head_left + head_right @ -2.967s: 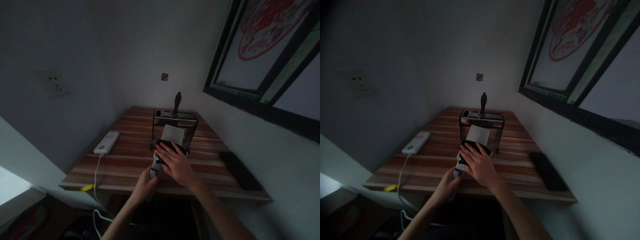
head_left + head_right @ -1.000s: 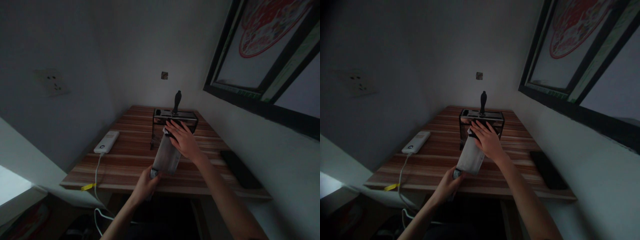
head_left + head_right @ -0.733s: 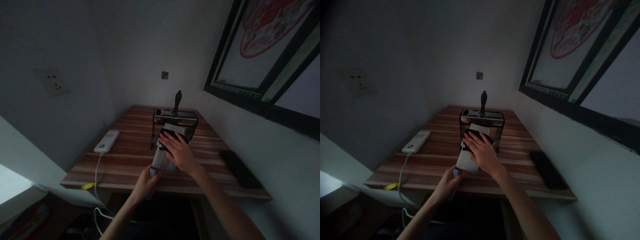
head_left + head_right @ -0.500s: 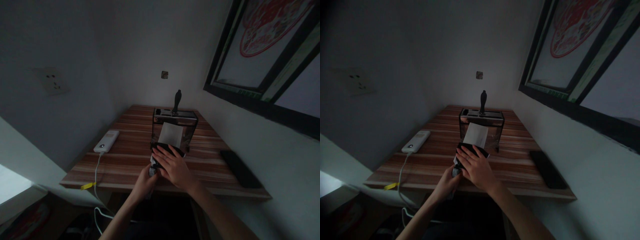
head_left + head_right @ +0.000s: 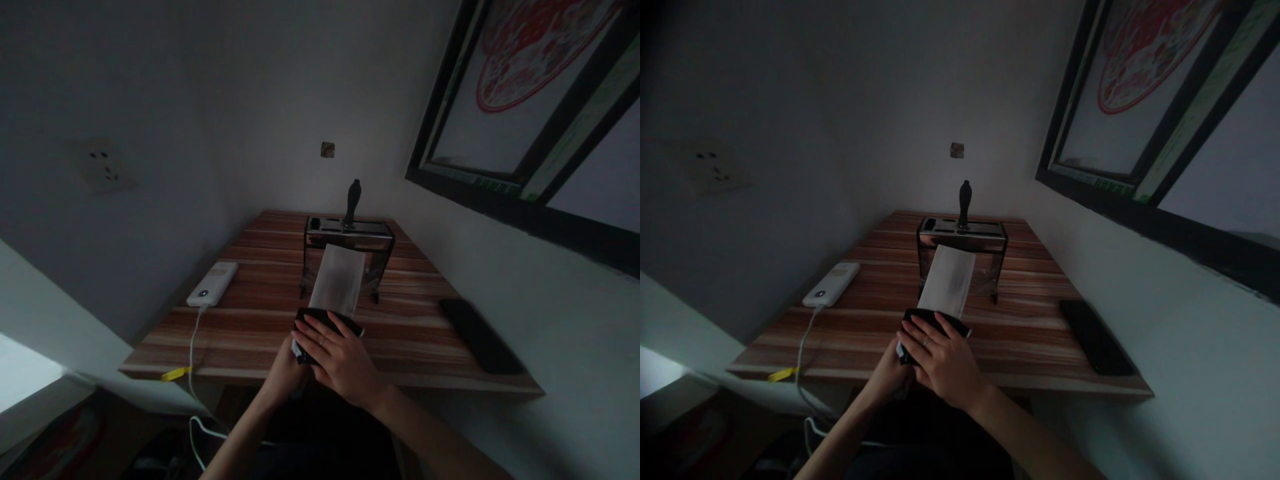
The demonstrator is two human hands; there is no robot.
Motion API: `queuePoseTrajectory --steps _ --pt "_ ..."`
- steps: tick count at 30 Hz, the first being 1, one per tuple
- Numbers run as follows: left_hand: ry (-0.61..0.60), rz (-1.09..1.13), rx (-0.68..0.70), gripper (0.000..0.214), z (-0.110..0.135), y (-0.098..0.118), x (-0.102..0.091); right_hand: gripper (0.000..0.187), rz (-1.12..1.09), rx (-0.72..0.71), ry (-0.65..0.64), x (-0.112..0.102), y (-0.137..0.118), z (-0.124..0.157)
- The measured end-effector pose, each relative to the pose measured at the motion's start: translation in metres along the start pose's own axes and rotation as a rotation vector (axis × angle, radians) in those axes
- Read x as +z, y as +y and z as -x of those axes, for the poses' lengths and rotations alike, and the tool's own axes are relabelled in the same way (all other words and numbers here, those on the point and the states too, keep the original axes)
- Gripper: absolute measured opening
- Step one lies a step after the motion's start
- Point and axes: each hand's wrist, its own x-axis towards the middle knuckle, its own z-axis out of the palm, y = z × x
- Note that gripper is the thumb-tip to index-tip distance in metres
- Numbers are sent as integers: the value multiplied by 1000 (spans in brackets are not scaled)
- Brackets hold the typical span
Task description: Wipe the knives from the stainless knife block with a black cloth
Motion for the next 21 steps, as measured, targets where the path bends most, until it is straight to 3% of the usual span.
queuePoseTrajectory --steps 12,21 --pt "-107 3 -52 10 -4 -2 2 59 33 2 8 -6 16 -5" --pt "-116 -37 23 10 -1 0 1 55 70 10 53 -19 38 -17"
